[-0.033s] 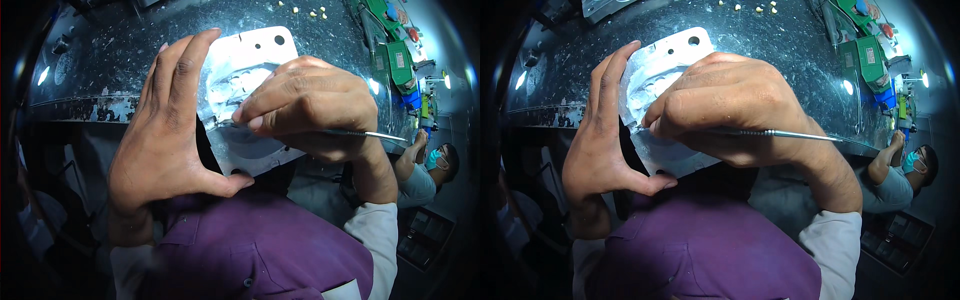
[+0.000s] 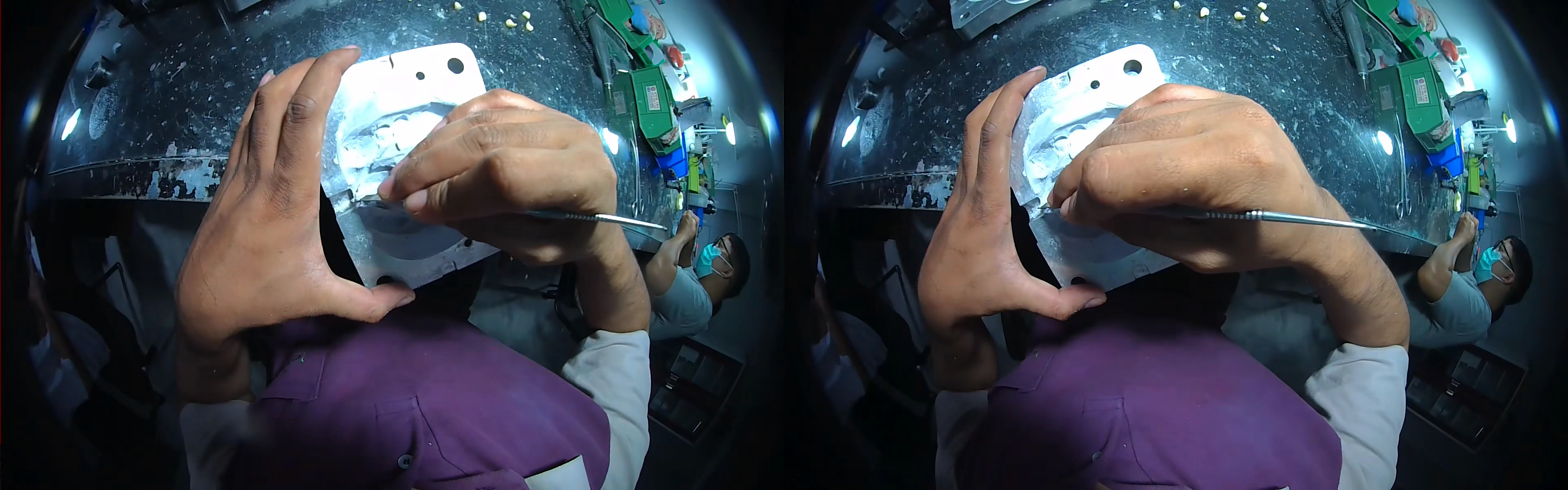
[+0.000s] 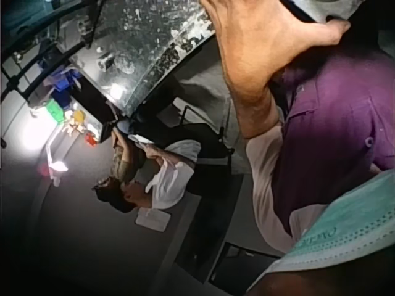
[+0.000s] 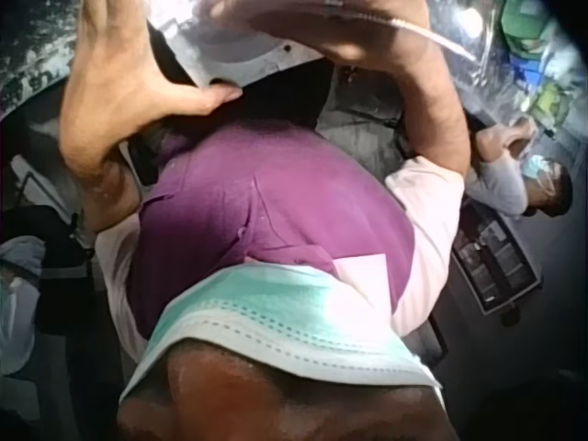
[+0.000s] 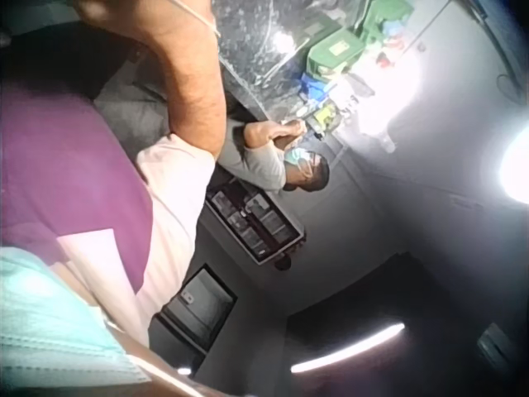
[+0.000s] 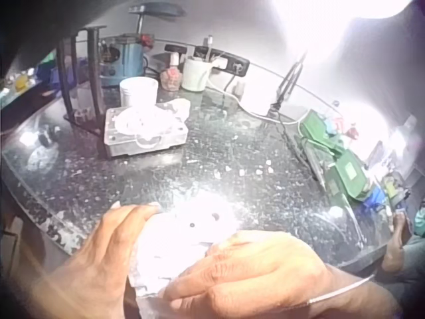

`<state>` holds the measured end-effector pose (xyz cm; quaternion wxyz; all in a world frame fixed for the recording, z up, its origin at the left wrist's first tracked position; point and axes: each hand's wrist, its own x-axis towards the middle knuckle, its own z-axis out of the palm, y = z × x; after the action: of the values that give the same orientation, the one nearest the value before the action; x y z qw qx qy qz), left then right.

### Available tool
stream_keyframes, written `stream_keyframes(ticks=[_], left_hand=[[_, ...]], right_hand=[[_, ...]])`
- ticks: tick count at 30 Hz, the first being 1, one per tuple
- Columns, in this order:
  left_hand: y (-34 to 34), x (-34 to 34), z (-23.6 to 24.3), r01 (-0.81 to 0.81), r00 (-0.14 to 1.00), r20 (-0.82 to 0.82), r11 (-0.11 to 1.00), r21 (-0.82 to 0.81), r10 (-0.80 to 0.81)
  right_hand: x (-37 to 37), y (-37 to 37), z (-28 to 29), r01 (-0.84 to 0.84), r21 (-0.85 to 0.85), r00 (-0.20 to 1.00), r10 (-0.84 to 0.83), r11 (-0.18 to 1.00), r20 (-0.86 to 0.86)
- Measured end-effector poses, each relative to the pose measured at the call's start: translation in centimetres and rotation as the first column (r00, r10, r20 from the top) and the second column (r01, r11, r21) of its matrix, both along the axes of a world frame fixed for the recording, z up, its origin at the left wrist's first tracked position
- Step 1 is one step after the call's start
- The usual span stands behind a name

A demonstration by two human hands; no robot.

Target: The person holds a metal base containing a white dental mold with one hand while using a small metal carving tool with the other to scrape and shape the interior. They turn the mold to reach different sections and use their fingers to brush away small white fragments.

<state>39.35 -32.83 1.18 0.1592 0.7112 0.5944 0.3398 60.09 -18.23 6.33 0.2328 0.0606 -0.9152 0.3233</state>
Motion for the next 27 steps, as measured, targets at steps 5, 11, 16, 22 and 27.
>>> stream_keyframes(ticks=[5,11,16,22,27], left_hand=[[0.0,0.1,0.5,-0.008,1.0,-0.021,1.0,-0.017,0.008],[0.0,0.1,0.3,-0.008,1.0,-0.004,1.0,-0.021,0.008],[-0.1,0.2,0.3,-0.015,0.998,-0.053,1.0,-0.016,0.014],[-0.1,0.1,0.5,-0.005,0.999,-0.039,1.0,-0.008,0.005],[-0.1,0.1,0.4,-0.007,1.0,0.019,0.999,-0.033,0.007]], right_hand=[[-0.2,0.0,0.6,0.038,0.037,0.999,-0.038,0.999,0.015],[-0.9,0.5,2.0,0.04,0.107,0.988,-0.055,0.993,0.146],[-1.0,1.6,2.1,-0.036,-0.042,0.989,0.041,0.998,0.145],[-1.7,1.4,3.6,-0.06,0.016,0.961,0.054,0.998,0.273],[-2.5,1.4,4.5,-0.084,0.132,0.943,0.036,0.988,0.331]])
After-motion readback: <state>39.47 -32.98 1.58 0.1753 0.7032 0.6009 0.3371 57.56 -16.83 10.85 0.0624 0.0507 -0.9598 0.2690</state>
